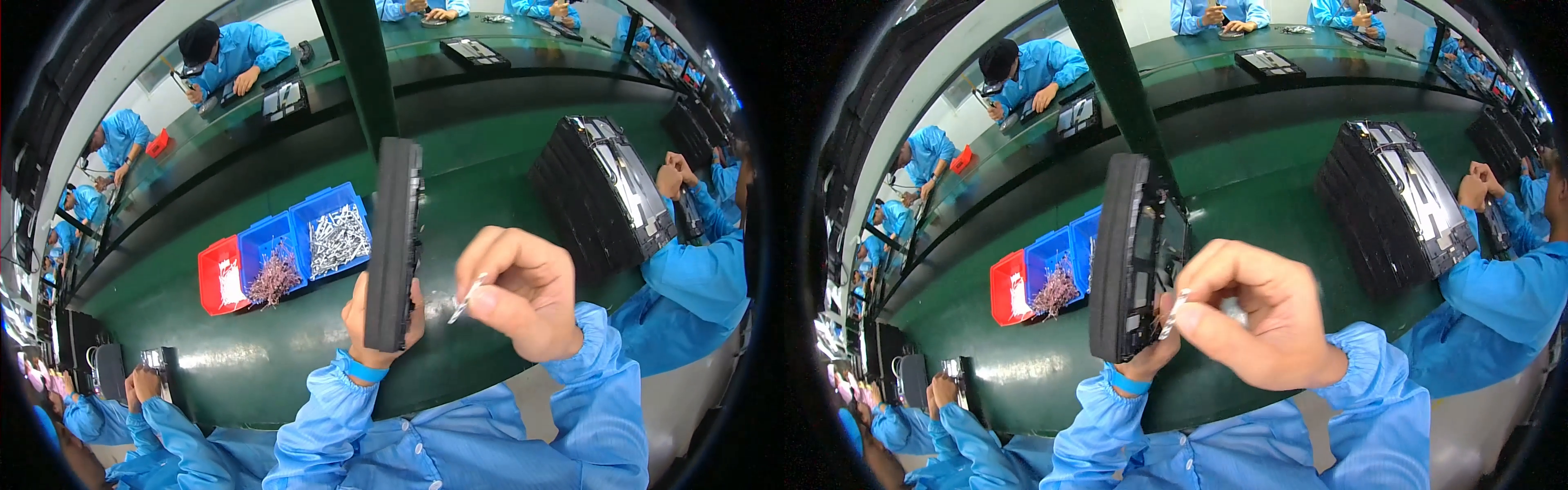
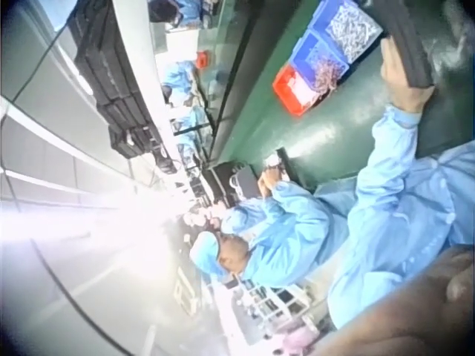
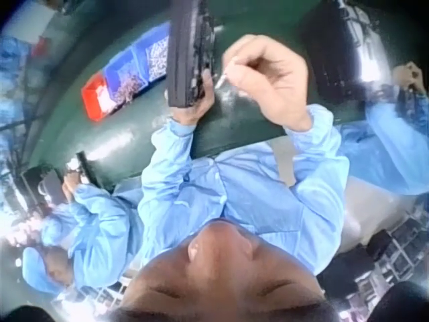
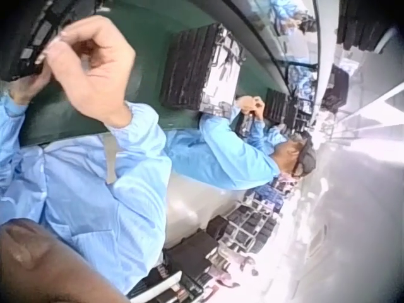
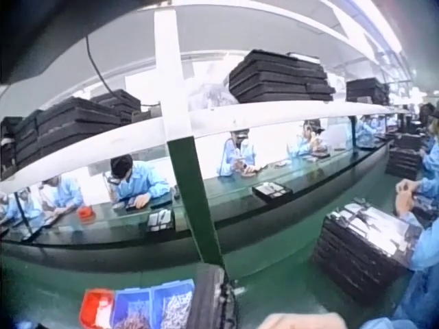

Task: The person assembles tablet chassis by taking components from bins, attaching them onto each chassis by hand, and stacking the finished chassis.

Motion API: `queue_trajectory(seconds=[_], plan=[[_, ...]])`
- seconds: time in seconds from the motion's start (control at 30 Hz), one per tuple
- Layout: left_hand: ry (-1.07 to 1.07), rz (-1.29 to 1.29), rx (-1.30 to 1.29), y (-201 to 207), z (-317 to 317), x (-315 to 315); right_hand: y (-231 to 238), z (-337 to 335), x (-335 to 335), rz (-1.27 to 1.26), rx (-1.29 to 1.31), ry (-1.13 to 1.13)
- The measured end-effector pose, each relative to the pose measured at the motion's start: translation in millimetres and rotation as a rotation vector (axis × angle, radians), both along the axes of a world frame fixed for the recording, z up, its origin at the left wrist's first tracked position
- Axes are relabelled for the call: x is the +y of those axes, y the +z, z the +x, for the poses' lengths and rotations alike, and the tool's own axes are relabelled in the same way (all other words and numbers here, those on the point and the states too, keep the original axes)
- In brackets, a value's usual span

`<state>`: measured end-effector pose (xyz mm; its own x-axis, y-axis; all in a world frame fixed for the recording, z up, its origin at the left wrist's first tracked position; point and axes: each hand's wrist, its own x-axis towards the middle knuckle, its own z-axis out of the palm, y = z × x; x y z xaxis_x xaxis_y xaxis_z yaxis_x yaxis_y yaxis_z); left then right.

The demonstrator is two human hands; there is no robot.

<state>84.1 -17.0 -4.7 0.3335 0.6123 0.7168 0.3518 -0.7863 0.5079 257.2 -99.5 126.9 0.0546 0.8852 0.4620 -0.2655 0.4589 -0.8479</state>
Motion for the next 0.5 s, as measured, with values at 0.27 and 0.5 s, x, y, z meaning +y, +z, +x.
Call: queue_trajectory(seconds=[0.27, 0.5], plan=[[-0.034, 0.018, -0.152, 10.3, 15.2, -2.3, 1.8, -21.8, 14.3, -0.135, 0.067, 0.109], [0.009, 0.02, -0.102, 7.6, 11.6, -4.9, 0.9, -18.4, 17.8, -0.141, 0.034, 0.125]])
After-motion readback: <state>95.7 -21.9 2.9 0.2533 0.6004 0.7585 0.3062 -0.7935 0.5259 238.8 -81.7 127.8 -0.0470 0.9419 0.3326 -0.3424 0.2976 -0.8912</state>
